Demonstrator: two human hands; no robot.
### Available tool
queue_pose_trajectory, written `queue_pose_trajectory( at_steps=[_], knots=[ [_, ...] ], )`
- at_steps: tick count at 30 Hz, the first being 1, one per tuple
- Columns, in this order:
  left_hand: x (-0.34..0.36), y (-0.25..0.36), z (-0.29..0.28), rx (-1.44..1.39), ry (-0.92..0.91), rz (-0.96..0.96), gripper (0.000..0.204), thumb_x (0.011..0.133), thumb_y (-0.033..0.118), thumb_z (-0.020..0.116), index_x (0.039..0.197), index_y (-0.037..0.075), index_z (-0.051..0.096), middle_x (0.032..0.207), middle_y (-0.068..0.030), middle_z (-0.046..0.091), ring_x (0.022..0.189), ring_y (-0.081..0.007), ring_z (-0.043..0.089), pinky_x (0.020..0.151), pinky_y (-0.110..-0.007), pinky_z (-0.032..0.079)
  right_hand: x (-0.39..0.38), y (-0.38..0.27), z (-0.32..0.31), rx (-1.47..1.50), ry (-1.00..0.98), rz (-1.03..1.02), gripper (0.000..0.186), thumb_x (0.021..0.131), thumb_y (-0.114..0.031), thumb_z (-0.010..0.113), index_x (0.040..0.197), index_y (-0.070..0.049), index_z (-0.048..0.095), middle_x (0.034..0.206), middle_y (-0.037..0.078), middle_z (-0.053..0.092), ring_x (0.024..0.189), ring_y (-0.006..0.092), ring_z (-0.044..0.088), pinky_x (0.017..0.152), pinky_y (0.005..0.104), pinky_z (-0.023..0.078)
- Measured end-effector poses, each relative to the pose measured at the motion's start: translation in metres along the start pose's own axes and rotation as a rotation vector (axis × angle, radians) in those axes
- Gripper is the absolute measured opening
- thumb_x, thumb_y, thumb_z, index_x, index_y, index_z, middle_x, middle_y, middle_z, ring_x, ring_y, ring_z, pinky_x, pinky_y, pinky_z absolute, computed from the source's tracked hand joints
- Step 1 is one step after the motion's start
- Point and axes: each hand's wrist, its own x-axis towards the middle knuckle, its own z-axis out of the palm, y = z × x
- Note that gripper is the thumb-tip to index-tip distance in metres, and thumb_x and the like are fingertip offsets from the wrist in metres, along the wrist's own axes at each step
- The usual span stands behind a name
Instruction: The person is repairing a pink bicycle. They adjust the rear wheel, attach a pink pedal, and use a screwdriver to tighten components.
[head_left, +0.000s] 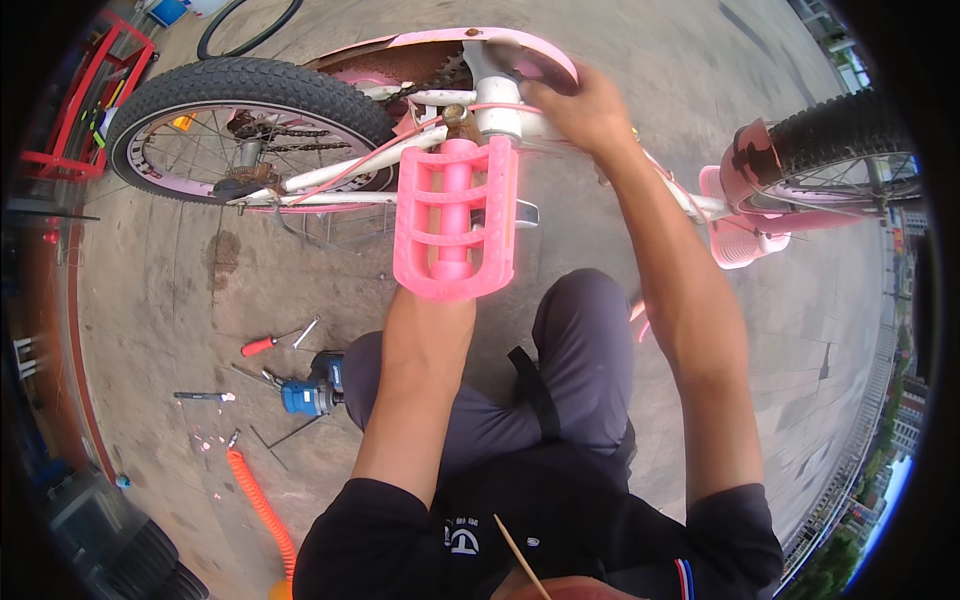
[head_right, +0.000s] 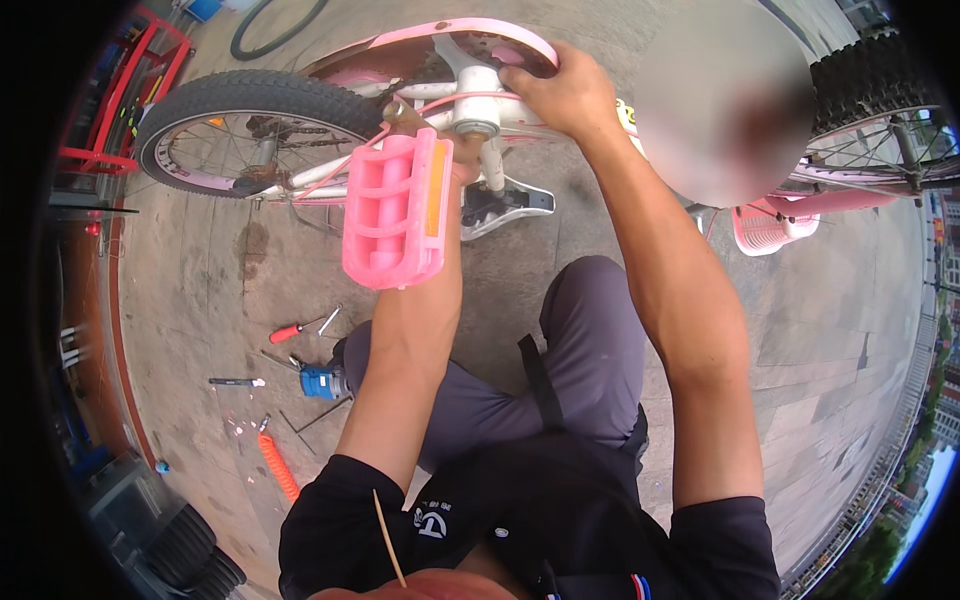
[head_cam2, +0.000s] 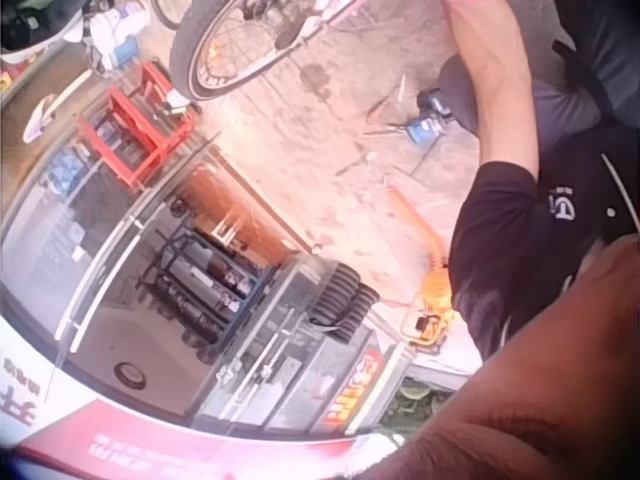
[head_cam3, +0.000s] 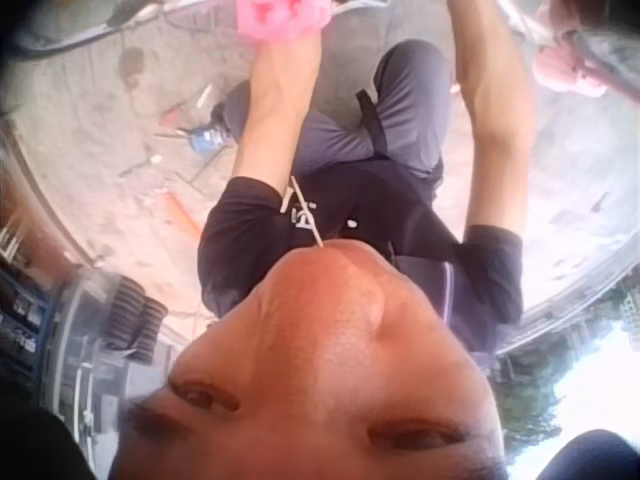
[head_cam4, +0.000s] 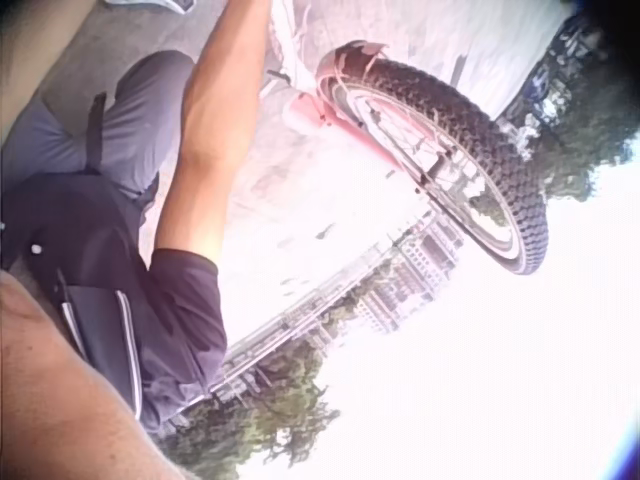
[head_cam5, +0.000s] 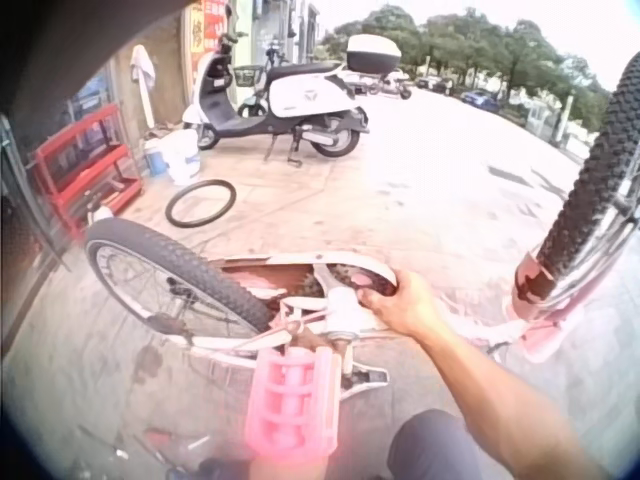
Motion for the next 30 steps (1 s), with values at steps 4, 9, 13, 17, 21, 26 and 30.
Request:
queue_pose_trajectory(
  at_steps=[4, 9, 13, 17, 21, 26, 30],
  knots=[
    [0.017, 0.001, 0.010, -0.146, 0.022, -0.105, 0.022, 0.096, 0.017, 0.064, 0.113, 0.002, 0.064, 0.102, -0.0117, 0.069, 0.088, -0.0201, 0.068, 0.078, -0.034, 0.057, 0.007, 0.008, 0.006, 0.018, 0.000, -0.015, 0.054, 0.077, -0.044, 0.079, 0.113, -0.005, 0.073, 0.104, 0.015, 0.075, 0.097, 0.0286, 0.071, 0.089, 0.0375, 0.053],
    [0.046, -0.004, 0.029, -0.296, 0.110, -0.154, 0.020, 0.094, 0.016, 0.067, 0.107, 0.001, 0.065, 0.095, -0.0115, 0.069, 0.082, -0.0205, 0.068, 0.072, -0.034, 0.057, 0.000, 0.000, -0.002, 0.242, -0.031, 0.021, 0.045, 0.084, -0.028, 0.083, 0.110, 0.006, 0.070, 0.097, 0.012, 0.075, 0.084, 0.0171, 0.068, 0.077, 0.0314, 0.054],
    [0.049, -0.037, 0.041, -0.234, 0.318, 0.024, 0.019, 0.092, 0.016, 0.069, 0.103, 0.001, 0.066, 0.090, -0.0114, 0.070, 0.076, -0.0208, 0.068, 0.068, -0.035, 0.057, 0.002, 0.003, -0.009, 0.177, -0.013, 0.059, 0.044, 0.086, -0.026, 0.083, 0.110, 0.007, 0.068, 0.096, 0.011, 0.074, 0.082, 0.0147, 0.065, 0.074, 0.0297, 0.053],
    [0.060, -0.080, 0.026, -0.042, 0.529, 0.367, 0.017, 0.098, 0.017, 0.060, 0.101, 0.001, 0.064, 0.089, -0.0132, 0.069, 0.078, -0.0242, 0.066, 0.073, -0.037, 0.052, -0.004, -0.006, 0.005, 0.431, -0.099, 0.028, 0.037, 0.091, -0.023, 0.078, 0.111, 0.007, 0.067, 0.098, 0.011, 0.073, 0.080, 0.0141, 0.065, 0.071, 0.0289, 0.053],
    [0.038, -0.076, 0.040, 0.285, 0.444, 0.552, 0.019, 0.094, 0.015, 0.059, 0.103, 0.001, 0.068, 0.094, -0.0206, 0.068, 0.087, -0.0399, 0.065, 0.078, -0.046, 0.050, 0.030, 0.066, -0.047, 0.080, -0.049, -0.028, 0.038, 0.096, -0.023, 0.072, 0.122, 0.003, 0.064, 0.102, 0.011, 0.073, 0.084, 0.0173, 0.069, 0.074, 0.0302, 0.055],
    [0.029, -0.068, -0.005, 0.554, 0.318, 0.621, 0.044, 0.091, 0.038, 0.067, 0.121, 0.006, 0.065, 0.109, -0.0178, 0.067, 0.101, -0.0393, 0.064, 0.089, -0.046, 0.050, 0.022, 0.027, 0.005, 0.125, 0.082, -0.084, 0.040, 0.095, -0.029, 0.070, 0.120, 0.002, 0.065, 0.098, 0.009, 0.070, 0.079, 0.0155, 0.066, 0.067, 0.0284, 0.052],
    [0.027, -0.055, -0.004, 0.750, 0.087, 0.495, 0.066, 0.082, 0.051, 0.073, 0.133, 0.011, 0.060, 0.117, -0.0184, 0.065, 0.110, -0.0401, 0.062, 0.096, -0.046, 0.050, 0.004, 0.020, -0.013, 0.067, 0.186, -0.081, 0.042, 0.095, -0.033, 0.069, 0.119, 0.002, 0.065, 0.095, 0.008, 0.069, 0.075, 0.0141, 0.064, 0.062, 0.0269, 0.050]
  ],
)
